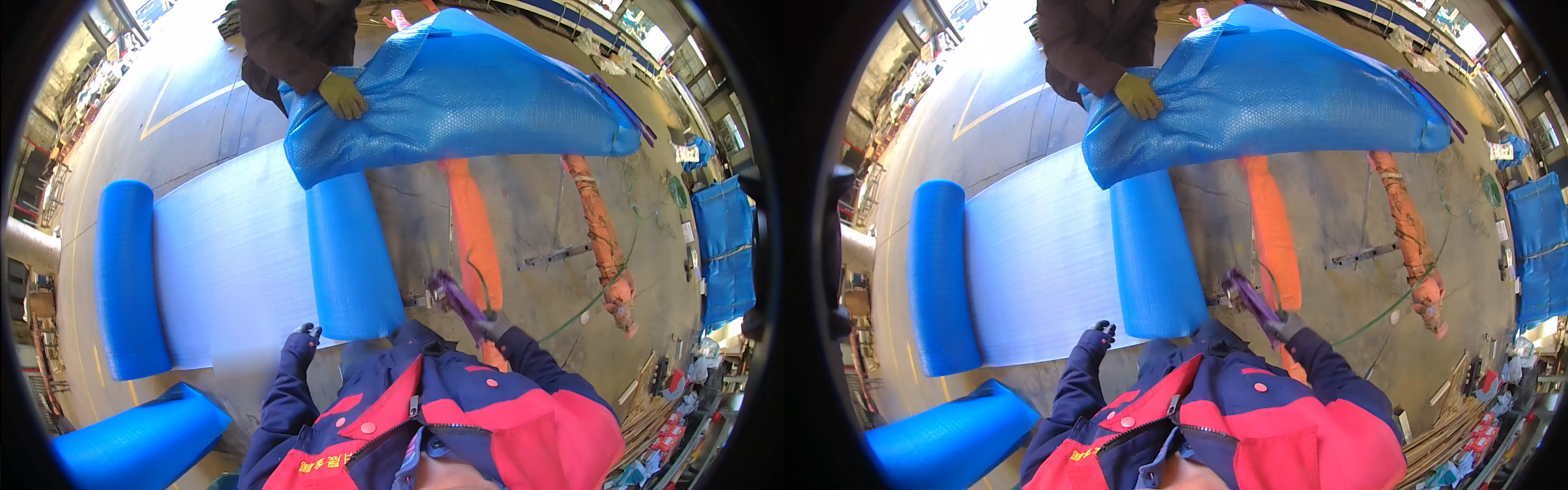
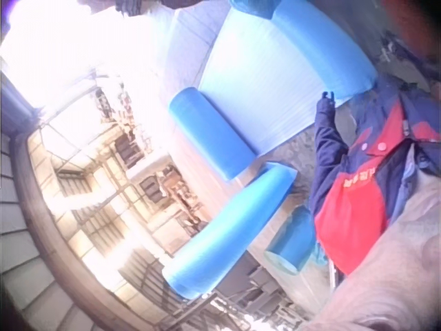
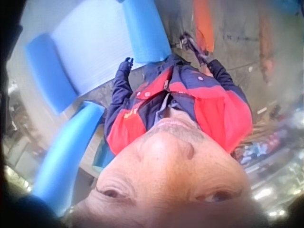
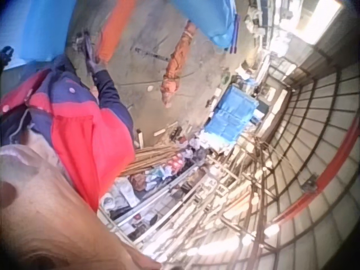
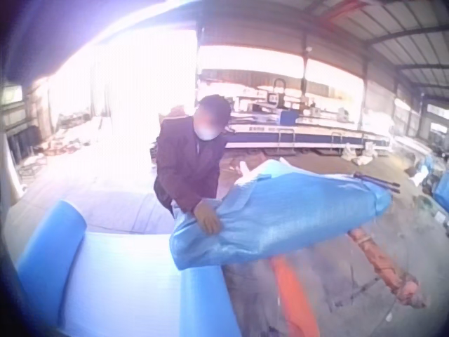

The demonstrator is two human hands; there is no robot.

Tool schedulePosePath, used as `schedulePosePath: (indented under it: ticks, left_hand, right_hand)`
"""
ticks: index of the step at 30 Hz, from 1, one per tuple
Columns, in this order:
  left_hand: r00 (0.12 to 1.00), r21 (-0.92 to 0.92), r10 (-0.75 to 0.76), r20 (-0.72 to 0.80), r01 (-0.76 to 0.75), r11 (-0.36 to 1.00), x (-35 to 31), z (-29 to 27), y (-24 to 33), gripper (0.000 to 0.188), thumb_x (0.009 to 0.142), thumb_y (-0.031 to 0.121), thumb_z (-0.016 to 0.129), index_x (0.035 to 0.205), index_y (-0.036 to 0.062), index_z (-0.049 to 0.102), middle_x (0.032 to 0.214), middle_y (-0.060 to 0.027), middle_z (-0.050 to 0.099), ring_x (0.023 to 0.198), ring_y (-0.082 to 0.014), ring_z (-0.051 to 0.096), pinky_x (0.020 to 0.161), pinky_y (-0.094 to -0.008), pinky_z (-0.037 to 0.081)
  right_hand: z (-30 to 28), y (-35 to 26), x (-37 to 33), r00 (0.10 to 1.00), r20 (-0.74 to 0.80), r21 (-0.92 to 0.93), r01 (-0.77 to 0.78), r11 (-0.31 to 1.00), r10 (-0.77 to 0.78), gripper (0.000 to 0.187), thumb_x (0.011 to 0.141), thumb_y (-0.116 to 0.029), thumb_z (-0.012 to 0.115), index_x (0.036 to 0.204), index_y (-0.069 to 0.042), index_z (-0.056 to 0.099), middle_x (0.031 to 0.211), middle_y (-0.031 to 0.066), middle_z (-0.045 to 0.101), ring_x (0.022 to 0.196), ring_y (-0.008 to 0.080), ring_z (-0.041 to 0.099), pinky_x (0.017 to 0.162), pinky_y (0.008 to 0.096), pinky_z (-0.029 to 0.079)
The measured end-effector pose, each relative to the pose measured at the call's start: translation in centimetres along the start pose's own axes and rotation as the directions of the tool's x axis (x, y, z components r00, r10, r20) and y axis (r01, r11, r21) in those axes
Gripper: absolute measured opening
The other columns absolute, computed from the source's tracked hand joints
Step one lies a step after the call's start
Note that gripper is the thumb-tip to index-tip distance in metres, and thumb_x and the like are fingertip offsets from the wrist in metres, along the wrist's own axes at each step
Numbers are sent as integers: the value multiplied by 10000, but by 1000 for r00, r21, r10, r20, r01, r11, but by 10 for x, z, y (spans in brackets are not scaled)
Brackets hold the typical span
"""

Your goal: The person secures a large blue-wrapped cylindrical object using green plastic straps and a purple ratchet tensioner. They thread the strap through the ratchet, pull it tight, and lock it in place, repeating the process at multiple points along the object.

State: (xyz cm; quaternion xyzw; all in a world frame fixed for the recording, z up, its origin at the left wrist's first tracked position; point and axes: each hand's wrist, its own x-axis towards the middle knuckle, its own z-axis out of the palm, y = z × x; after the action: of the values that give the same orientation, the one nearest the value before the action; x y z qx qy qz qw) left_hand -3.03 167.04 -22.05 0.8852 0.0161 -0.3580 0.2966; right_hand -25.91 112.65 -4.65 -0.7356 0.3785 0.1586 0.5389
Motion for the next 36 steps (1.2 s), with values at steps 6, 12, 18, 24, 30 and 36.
schedulePosePath:
  ticks: [6, 12, 18, 24, 30, 36]
  left_hand:
    - [992, 293, 79, -100, -46, 955, 29, -87, 116, 514, 945, 364, 671, 1348, 64, 562, 1008, -217, 716, 866, -292, 694, 766, -388, 531]
    - [968, 224, 244, -54, -226, 948, 50, -130, 306, 591, 936, 344, 682, 1410, 47, 492, 1195, -211, 680, 1069, -344, 672, 873, -398, 536]
    - [679, 116, 709, -187, -702, 703, 83, -146, 498, 938, 775, 285, 845, 1501, 9, 320, 1365, -261, 521, 1165, -368, 609, 926, -427, 531]
    - [352, 452, 849, -394, -730, 512, 187, -200, 733, 1180, 639, 553, 846, 1523, 25, 270, 1471, -256, 394, 1325, -425, 434, 1084, -489, 399]
    - [372, 681, 890, -263, -582, 444, 304, -212, 908, 953, 743, 451, 790, 1509, 102, 343, 1434, -210, 447, 1279, -392, 499, 1015, -471, 462]
    - [340, 619, 923, 179, -769, 163, 349, -182, 893, 444, 836, 24, 594, 1233, 210, 664, 1120, -85, 614, 1101, -330, 591, 894, -456, 512]
  right_hand:
    - [-85, -170, 41, 976, -47, 302, 219, 928, -215, 222, 888, -141, 707, 1012, 34, 651, 700, 55, 654, 505, 133, 588, 464, 272, 470]
    - [-175, -303, 71, 918, -277, 363, 373, 854, -283, 203, 836, -257, 744, 904, -71, 696, 582, -14, 541, 420, 75, 449, 383, 253, 290]
    - [-256, -394, 110, 903, -364, 396, 371, 840, -228, 174, 853, -258, 707, 837, -93, 652, 623, -15, 544, 431, 68, 436, 377, 241, 270]
    - [-305, -465, 237, 926, -356, 325, 245, 913, -122, 193, 865, -249, 721, 861, -67, 658, 642, -1, 560, 428, 61, 433, 365, 227, 294]
    - [-290, -488, 373, 945, -303, 275, -35, 961, 121, 199, 862, -255, 671, 911, -67, 631, 628, 28, 542, 406, 101, 429, 353, 276, 287]
    - [-289, -477, 399, 940, -315, 477, 36, 878, 132, 197, 879, -223, 672, 912, -34, 624, 626, 46, 574, 433, 112, 460, 384, 270, 339]
